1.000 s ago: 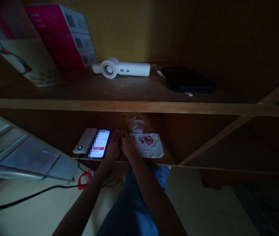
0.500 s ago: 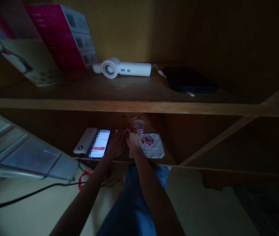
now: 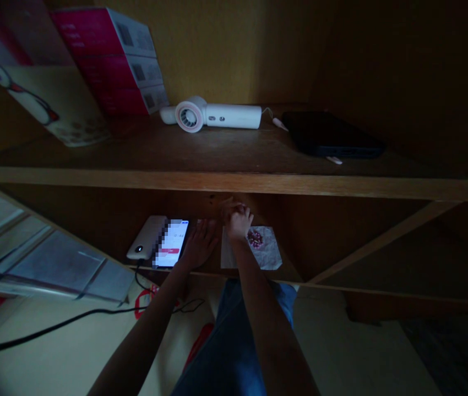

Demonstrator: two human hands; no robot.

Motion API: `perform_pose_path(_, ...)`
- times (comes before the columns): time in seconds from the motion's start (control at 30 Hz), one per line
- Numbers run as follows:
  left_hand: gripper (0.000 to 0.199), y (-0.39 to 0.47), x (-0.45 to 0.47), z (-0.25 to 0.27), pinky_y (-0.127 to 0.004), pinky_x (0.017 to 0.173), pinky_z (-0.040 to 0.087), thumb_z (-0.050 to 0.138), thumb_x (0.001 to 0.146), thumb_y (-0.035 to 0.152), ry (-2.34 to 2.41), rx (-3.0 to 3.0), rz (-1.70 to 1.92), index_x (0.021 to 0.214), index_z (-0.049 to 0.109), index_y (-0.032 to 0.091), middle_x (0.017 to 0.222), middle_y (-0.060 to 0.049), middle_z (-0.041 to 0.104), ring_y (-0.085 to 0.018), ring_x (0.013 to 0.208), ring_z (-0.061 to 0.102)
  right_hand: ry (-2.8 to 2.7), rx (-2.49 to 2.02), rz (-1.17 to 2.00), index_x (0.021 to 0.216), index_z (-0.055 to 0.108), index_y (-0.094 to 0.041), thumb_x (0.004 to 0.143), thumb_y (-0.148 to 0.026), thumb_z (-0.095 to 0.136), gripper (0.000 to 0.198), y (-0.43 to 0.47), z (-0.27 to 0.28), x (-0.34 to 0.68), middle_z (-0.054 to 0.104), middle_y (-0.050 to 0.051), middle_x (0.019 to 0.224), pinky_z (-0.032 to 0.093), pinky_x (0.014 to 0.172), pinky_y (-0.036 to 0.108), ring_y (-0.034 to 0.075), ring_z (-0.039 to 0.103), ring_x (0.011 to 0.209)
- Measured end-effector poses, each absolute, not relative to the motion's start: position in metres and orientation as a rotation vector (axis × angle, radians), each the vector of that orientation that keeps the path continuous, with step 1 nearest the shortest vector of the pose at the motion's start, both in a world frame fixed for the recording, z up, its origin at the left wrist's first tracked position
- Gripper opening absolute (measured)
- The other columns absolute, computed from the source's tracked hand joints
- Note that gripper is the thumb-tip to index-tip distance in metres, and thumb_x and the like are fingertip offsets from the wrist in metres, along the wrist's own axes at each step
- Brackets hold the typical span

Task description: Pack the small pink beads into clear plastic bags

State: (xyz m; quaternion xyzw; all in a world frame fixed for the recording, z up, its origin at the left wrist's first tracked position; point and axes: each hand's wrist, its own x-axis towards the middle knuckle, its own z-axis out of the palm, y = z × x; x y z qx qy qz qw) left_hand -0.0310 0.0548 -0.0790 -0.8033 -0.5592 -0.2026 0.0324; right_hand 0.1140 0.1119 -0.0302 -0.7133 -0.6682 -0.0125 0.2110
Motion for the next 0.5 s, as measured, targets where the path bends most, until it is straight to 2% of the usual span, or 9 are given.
perform_pose_path(0.17,0.055,0.056,-0.032,-0.08,-0.048,0.105,0.028,0.035,0.09,0.038,-1.698,-2.443,-0.547,0.138,0.029,0.012,0.144,-0.02,0.028,-0.03,0.136,0.017,-1.867,-1.87,-0.021,0.102,0.064,-0.021,0.087,-0.024,0.039,0.03,0.111,-0.033,0.116,0.058,0.01,0.115,0.029,0.086,0.04,0.028,0.041,0.108)
perform_pose_path(0.3,0.056,0.056,-0.032,-0.078,-0.046,0.105,0.029,0.036,0.09,0.039,-1.705,-2.426,-0.466,0.138,0.03,0.01,0.142,-0.022,0.03,-0.032,0.135,0.02,-1.784,-1.745,-0.034,0.091,0.066,-0.021,0.086,-0.026,0.043,0.025,0.112,-0.037,0.117,0.062,0.01,0.105,0.03,0.084,0.038,0.027,0.043,0.104)
perform_pose_path(0.5,0.056,0.051,-0.03,-0.067,-0.046,0.104,0.031,0.037,0.089,0.043,-1.766,-2.403,-0.59,0.136,0.034,0.014,0.142,-0.018,0.033,-0.03,0.134,0.023,-1.546,-1.391,0.152,0.089,0.064,-0.018,0.081,-0.023,0.046,0.02,0.107,-0.024,0.118,0.065,0.008,0.093,0.038,0.078,0.031,0.02,0.054,0.089)
